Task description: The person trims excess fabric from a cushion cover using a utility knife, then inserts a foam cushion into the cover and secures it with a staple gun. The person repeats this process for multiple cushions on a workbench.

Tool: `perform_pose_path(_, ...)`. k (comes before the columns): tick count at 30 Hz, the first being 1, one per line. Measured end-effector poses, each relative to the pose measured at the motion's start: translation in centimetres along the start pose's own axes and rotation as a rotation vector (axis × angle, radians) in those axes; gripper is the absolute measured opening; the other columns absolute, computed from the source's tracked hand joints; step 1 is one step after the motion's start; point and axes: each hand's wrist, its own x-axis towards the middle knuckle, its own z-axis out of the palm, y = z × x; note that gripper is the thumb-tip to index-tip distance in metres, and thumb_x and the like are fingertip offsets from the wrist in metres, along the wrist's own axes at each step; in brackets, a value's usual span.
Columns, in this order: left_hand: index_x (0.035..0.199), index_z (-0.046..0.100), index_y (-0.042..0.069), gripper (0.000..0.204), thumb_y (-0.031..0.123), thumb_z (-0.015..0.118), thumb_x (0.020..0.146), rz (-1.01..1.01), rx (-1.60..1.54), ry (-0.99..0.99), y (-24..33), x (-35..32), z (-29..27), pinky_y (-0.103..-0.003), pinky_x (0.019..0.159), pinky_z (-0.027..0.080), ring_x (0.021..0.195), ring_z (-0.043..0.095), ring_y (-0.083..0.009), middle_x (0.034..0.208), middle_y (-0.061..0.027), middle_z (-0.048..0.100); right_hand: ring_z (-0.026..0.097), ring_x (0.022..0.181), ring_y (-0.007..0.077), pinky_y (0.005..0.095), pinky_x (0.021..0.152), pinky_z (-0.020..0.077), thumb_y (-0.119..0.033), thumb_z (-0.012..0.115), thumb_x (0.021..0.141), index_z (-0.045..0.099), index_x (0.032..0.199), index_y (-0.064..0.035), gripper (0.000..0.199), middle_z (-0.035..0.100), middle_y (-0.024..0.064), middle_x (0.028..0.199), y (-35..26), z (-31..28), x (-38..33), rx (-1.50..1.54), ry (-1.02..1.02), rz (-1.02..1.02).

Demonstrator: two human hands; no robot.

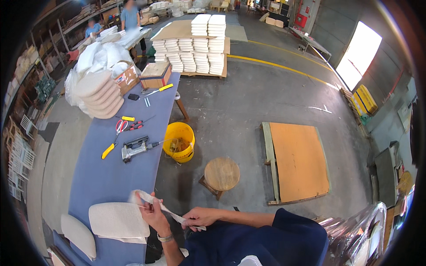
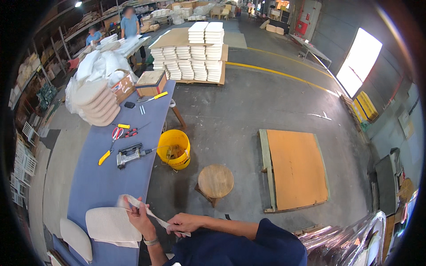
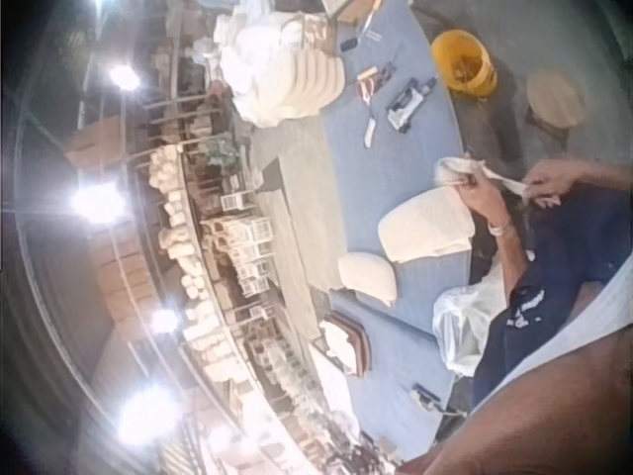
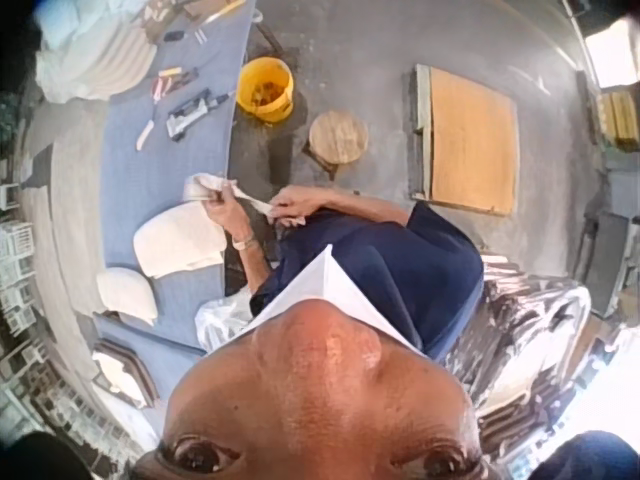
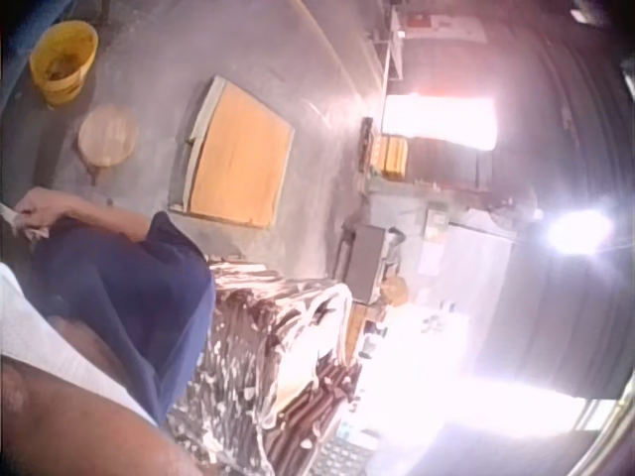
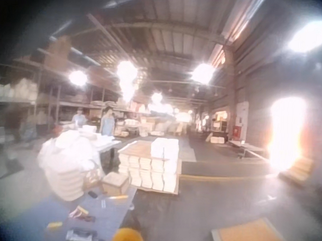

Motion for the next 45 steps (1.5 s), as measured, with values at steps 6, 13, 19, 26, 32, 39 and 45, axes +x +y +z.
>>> perform_pose_path(6, 0.138, 0.053, -0.008, 0.039, -0.002, 0.056, 0.1, -0.101, 0.04, 0.137, -2.0, -1.4, -6.2, -0.028, 0.078, 0.059, 0.087, 0.064, -0.0129, 0.116, -0.0186, 0.07, 0.063, 0.059, 0.015, 0.0301, 0.057, 0.0501, -0.027, 0.047, 0.107, 0.066, 0.107, -0.0025, 0.031, 0.065, 0.0038, 0.069, -0.4, 1.2, 1.9, -0.186, -0.146, 0.029)
perform_pose_path(13, 0.135, 0.055, -0.008, 0.037, -0.001, 0.058, 0.099, -0.241, 0.136, 0.113, -3.5, -2.4, -10.8, -0.027, 0.084, 0.054, 0.093, 0.069, -0.0172, 0.119, -0.0204, 0.071, 0.065, 0.062, 0.0168, 0.033, 0.06, 0.0497, -0.028, 0.05, 0.106, 0.065, 0.106, -0.0048, 0.027, 0.065, 0.0048, 0.068, -1.9, 0.5, 1.8, -0.244, -0.146, -0.052)
perform_pose_path(19, 0.122, 0.062, -0.007, 0.025, -0.005, 0.058, 0.097, -0.348, 0.202, -0.492, -4.2, -4.3, -8.4, -0.031, 0.087, 0.057, 0.098, 0.072, -0.0201, 0.11, -0.0162, 0.074, 0.066, 0.066, 0.0218, 0.036, 0.063, 0.05, -0.025, 0.054, 0.104, 0.059, 0.109, -0.0059, 0.02, 0.066, 0.0069, 0.071, -2.7, -2.8, -0.2, -0.349, 0.261, -0.161)
perform_pose_path(26, 0.117, 0.07, -0.006, 0.025, -0.004, 0.064, 0.093, -0.509, 0.062, -0.839, -2.6, -6.1, -2.3, -0.032, 0.088, 0.057, 0.093, 0.072, -0.0191, 0.102, -0.0118, 0.074, 0.066, 0.079, 0.0176, 0.0342, 0.073, 0.0516, -0.023, 0.059, 0.103, 0.058, 0.104, -0.004, 0.019, 0.066, 0.0086, 0.083, -0.5, -5.2, -0.9, -0.214, 0.522, -0.303)
perform_pose_path(32, 0.108, 0.065, -0.002, 0.022, -0.003, 0.072, 0.087, -0.363, 0.156, -0.584, -3.0, -4.9, -0.4, -0.025, 0.071, 0.055, 0.078, 0.066, -0.0094, 0.095, -0.0043, 0.072, 0.056, 0.061, 0.0073, 0.0274, 0.053, 0.0464, -0.026, 0.048, 0.11, 0.057, 0.105, -0.0062, 0.022, 0.062, 0.0006, 0.08, 2.7, -3.4, -0.3, 0.187, 0.494, -0.069)
perform_pose_path(39, 0.122, 0.063, 0.0, 0.037, -0.001, 0.073, 0.086, -0.269, 0.169, -0.522, -0.9, -5.1, 1.8, -0.025, 0.068, 0.055, 0.083, 0.067, -0.0117, 0.093, -0.0043, 0.071, 0.049, 0.049, 0.0066, 0.0253, 0.044, 0.0405, -0.029, 0.045, 0.11, 0.062, 0.112, -0.0104, 0.025, 0.057, -0.0034, 0.07, 6.1, -3.5, 0.4, 0.182, 0.403, -0.073)
perform_pose_path(45, 0.09, 0.073, -0.001, 0.011, 0.009, 0.075, 0.084, -0.256, 0.539, -0.502, -4.6, -4.4, -1.1, -0.031, 0.065, 0.05, 0.08, 0.066, -0.0125, 0.088, -0.0086, 0.072, 0.052, 0.055, 0.007, 0.0247, 0.05, 0.0433, -0.029, 0.051, 0.108, 0.062, 0.122, -0.0076, 0.028, 0.06, -0.0012, 0.08, 4.4, -3.4, -1.2, 0.281, 0.47, -0.01)
